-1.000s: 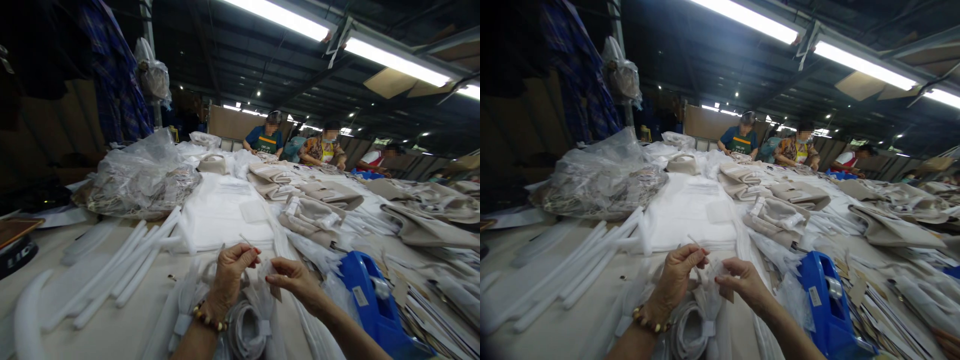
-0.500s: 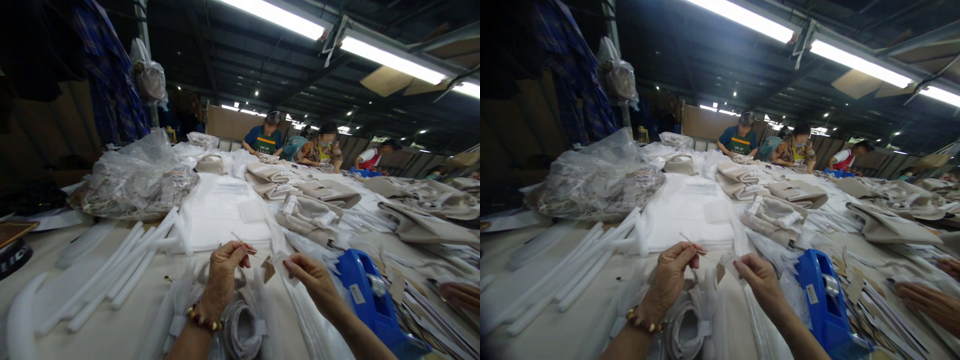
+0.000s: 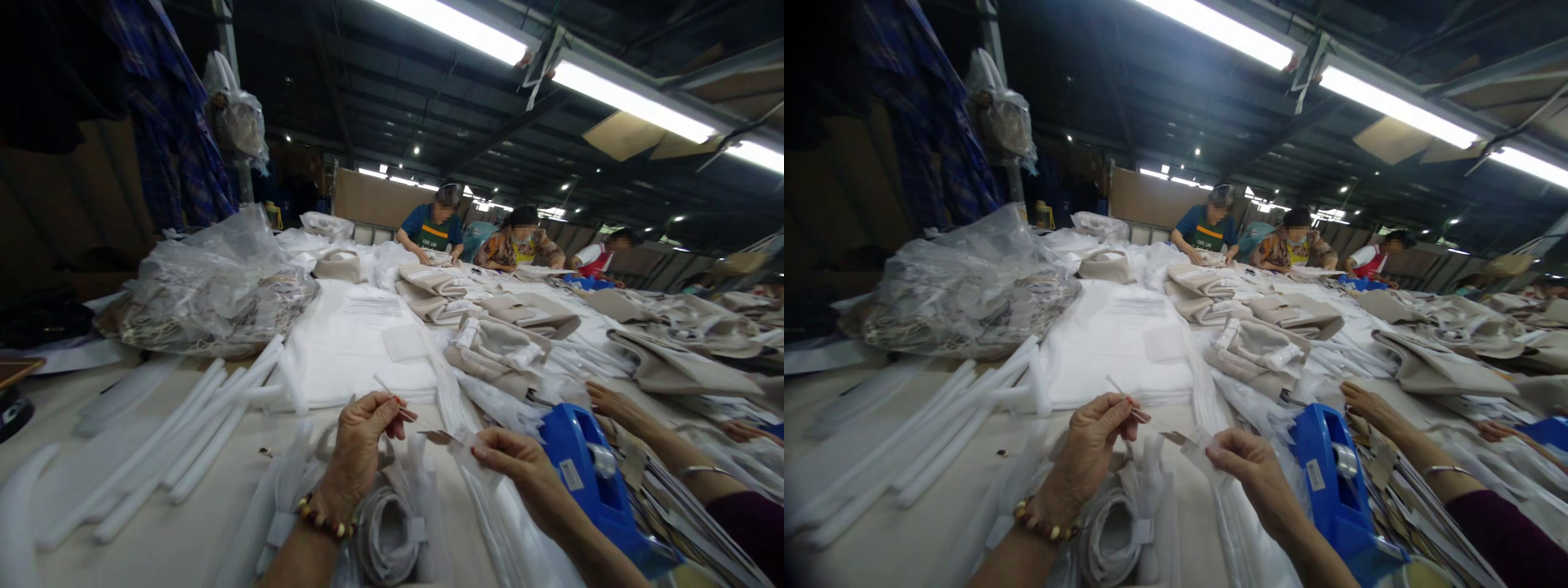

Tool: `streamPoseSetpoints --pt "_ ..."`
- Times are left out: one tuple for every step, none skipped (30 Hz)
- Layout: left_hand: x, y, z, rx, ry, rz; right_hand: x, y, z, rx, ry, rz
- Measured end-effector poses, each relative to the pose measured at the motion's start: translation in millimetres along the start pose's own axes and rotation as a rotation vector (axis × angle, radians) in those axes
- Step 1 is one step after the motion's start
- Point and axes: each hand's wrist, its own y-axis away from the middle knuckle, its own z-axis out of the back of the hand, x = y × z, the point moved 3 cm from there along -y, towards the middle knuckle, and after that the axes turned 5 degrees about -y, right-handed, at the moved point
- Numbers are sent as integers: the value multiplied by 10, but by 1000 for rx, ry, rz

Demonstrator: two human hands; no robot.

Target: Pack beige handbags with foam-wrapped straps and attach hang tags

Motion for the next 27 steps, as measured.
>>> streamPoseSetpoints --pt "-1 6 -6 15 1 3 -20 -7 -3 5 64 19" --pt "-1 15 -14 34 0 9 -38 -16 -2 4 119 34" --pt "0 27 -24 57 -2 16 -51 -24 3 0 159 45" --pt "2 41 -36 85 -4 26 -57 -31 13 -3 189 54" --pt "4 57 -49 115 -8 37 -52 -35 23 2 220 61" --pt "7 72 -61 145 -11 49 -32 -34 34 -1 256 75" --pt "9 85 -73 173 -18 58 8 -27 44 -19 298 103" --pt "9 96 -82 198 -28 63 66 -13 48 -57 340 142" --pt "8 103 -89 217 -42 63 136 7 38 -105 377 182" --pt "5 107 -94 232 -59 57 209 29 6 -145 401 213" --pt "0 108 -96 241 -75 47 277 49 -53 -163 390 232" --pt "-7 107 -97 250 -92 30 333 63 -139 -145 329 231" --pt "-17 104 -96 253 -112 3 373 68 -250 -86 220 212" --pt "-29 100 -93 254 -135 -29 400 68 -375 -6 86 184" --pt "-42 97 -88 252 -161 -63 417 63 -503 77 -52 156" --pt "-54 93 -79 246 -187 -93 425 54 -618 147 -176 129" --pt "-67 90 -69 236 -215 -120 425 42 -709 193 -270 102" --pt "-80 87 -56 222 -259 -145 418 26 -770 217 -325 78" --pt "-91 83 -41 201 -353 -164 406 6 -798 214 -352 61" --pt "-99 79 -25 175 -492 -175 391 -19 -794 191 -358 52" --pt "-107 75 -9 142 -656 -178 374 -50 -763 153 -346 53" --pt "-111 73 8 105 -825 -171 356 -87 -709 102 -307 67" --pt "-113 73 26 66 -978 -154 335 -133 -643 48 -248 90" --pt "-110 76 43 27 -1099 -130 310 -186 -573 -2 -182 116" --pt "-103 84 58 -5 -1184 -108 279 -247 -506 -45 -117 142" --pt "-89 95 71 -26 -1249 -90 241 -315 -451 -74 -57 161" --pt "-67 109 81 -36 -1320 -73 198 -387 -410 -88 -7 172"
